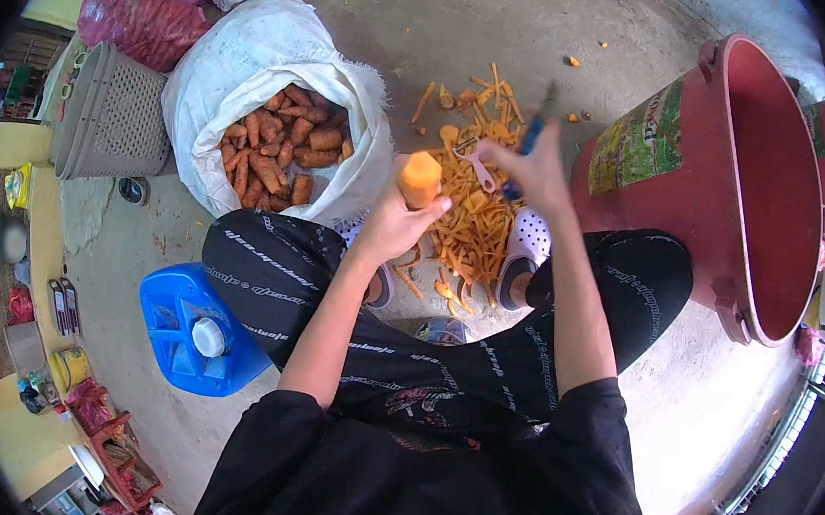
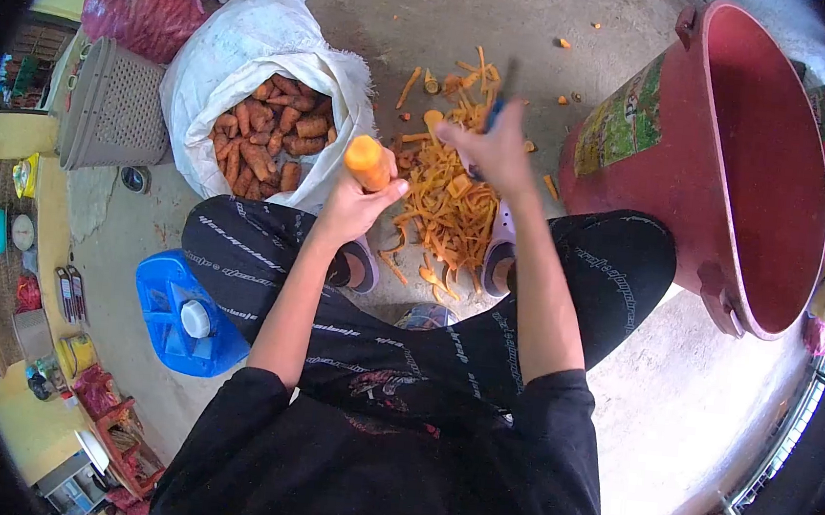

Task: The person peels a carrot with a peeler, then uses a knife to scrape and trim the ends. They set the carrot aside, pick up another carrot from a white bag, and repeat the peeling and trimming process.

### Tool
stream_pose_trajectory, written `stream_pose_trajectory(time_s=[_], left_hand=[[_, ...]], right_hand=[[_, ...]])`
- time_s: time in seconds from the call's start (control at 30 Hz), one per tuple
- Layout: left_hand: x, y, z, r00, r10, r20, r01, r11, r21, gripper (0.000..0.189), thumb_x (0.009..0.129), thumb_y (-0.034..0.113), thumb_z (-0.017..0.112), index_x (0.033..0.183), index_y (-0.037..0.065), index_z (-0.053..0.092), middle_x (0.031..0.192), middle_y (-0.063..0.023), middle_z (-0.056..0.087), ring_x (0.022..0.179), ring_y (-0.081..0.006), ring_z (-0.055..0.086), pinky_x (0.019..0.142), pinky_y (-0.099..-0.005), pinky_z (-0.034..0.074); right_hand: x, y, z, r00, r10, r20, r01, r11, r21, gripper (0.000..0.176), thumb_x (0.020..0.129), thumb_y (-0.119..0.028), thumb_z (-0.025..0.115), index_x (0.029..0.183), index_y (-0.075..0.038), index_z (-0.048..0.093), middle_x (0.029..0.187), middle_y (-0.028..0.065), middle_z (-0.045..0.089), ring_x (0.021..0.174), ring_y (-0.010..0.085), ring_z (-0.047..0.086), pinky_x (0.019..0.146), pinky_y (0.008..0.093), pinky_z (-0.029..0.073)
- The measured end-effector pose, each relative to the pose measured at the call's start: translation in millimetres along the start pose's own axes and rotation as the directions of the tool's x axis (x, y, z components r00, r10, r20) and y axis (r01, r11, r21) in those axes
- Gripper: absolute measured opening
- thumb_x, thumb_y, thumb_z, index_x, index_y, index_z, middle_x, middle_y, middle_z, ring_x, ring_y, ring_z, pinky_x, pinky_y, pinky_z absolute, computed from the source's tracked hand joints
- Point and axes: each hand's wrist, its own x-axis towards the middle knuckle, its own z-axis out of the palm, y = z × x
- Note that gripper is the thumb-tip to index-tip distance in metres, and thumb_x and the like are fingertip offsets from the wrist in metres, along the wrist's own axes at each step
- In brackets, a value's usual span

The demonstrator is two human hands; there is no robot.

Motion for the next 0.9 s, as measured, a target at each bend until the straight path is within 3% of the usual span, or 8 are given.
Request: stream_pose_trajectory(time_s=[0.07,0.2,0.47,0.57,0.67,0.77,0.87,0.9], left_hand=[[-2.3,13.8,2.3,0.988,0.109,-0.114,-0.097,0.99,0.103,0.039,0.082,0.006,0.069,0.111,0.004,0.044,0.098,-0.0087,0.055,0.093,-0.019,0.056,0.084,-0.0301,0.045],[-3.1,16.0,9.2,0.958,0.216,-0.19,-0.187,0.969,0.162,0.036,0.082,0.003,0.068,0.11,0.004,0.045,0.095,-0.0109,0.056,0.089,-0.0218,0.058,0.081,-0.0317,0.046],[-2.2,21.2,11.6,0.966,0.212,-0.145,-0.174,0.955,0.24,0.037,0.081,0.002,0.066,0.111,0.004,0.046,0.099,-0.0151,0.059,0.093,-0.0282,0.061,0.081,-0.0346,0.047],[-2.8,20.4,14.6,0.976,0.162,-0.143,-0.13,0.968,0.215,0.038,0.08,0.002,0.066,0.113,0.004,0.046,0.101,-0.0163,0.059,0.096,-0.0309,0.061,0.082,-0.036,0.047],[-5.2,19.6,16.0,0.992,0.084,-0.095,-0.061,0.972,0.227,0.04,0.081,0.007,0.067,0.115,0.002,0.045,0.107,-0.015,0.058,0.101,-0.024,0.058,0.088,-0.035,0.045],[-4.1,16.7,18.3,0.987,0.109,-0.115,-0.08,0.968,0.237,0.04,0.082,0.01,0.067,0.115,0.002,0.046,0.105,-0.0147,0.06,0.098,-0.0262,0.06,0.087,-0.0359,0.045],[-1.8,9.7,17.3,0.991,-0.045,-0.13,0.075,0.969,0.237,0.043,0.079,0.013,0.069,0.113,0.0,0.046,0.103,-0.0225,0.061,0.098,-0.0375,0.061,0.082,-0.0405,0.047],[-1.3,10.3,15.9,0.99,-0.014,-0.138,0.05,0.964,0.261,0.043,0.079,0.015,0.07,0.112,0.0,0.046,0.102,-0.0231,0.061,0.097,-0.0384,0.061,0.081,-0.0409,0.048]], right_hand=[[20.3,19.4,-11.7,0.964,0.017,-0.265,-0.025,0.999,-0.028,0.082,0.07,-0.033,0.081,0.127,0.002,0.034,0.092,0.0057,0.049,0.08,0.0138,0.052,0.07,0.0294,0.044],[-12.0,-44.2,-4.7,0.99,0.108,0.095,-0.132,0.939,0.317,0.081,0.073,-0.04,0.075,0.127,0.005,0.036,0.095,0.0085,0.048,0.081,0.0139,0.049,0.07,0.0269,0.044],[-31.9,-57.0,6.6,0.954,0.061,0.294,-0.108,0.983,0.146,0.085,0.067,-0.044,0.079,0.124,0.004,0.04,0.089,0.0051,0.045,0.081,0.0144,0.047,0.072,0.0263,0.043],[-27.3,-42.0,9.3,0.961,0.028,0.275,-0.056,0.994,0.095,0.084,0.067,-0.045,0.079,0.122,0.005,0.04,0.088,0.005,0.045,0.08,0.0145,0.048,0.072,0.0268,0.044],[-24.3,-33.0,11.3,0.958,0.047,0.284,-0.082,0.99,0.112,0.083,0.067,-0.046,0.079,0.12,0.005,0.041,0.09,0.0059,0.046,0.081,0.0145,0.048,0.072,0.0272,0.044],[-23.1,-28.9,14.3,0.976,0.021,0.218,-0.045,0.993,0.106,0.07,0.074,-0.041,0.073,0.118,0.005,0.043,0.087,0.0039,0.047,0.081,0.0129,0.048,0.074,0.0256,0.041],[-15.9,-23.8,13.7,0.979,0.165,0.12,-0.18,0.976,0.12,0.055,0.08,-0.035,0.069,0.111,0.004,0.045,0.082,0.0027,0.048,0.078,0.0108,0.048,0.07,0.0259,0.041],[-15.6,-30.4,12.7,0.971,0.239,0.012,-0.239,0.963,0.123,0.037,0.087,-0.026,0.061,0.105,0.003,0.048,0.077,0.0015,0.049,0.074,0.0093,0.049,0.066,0.0258,0.041]])
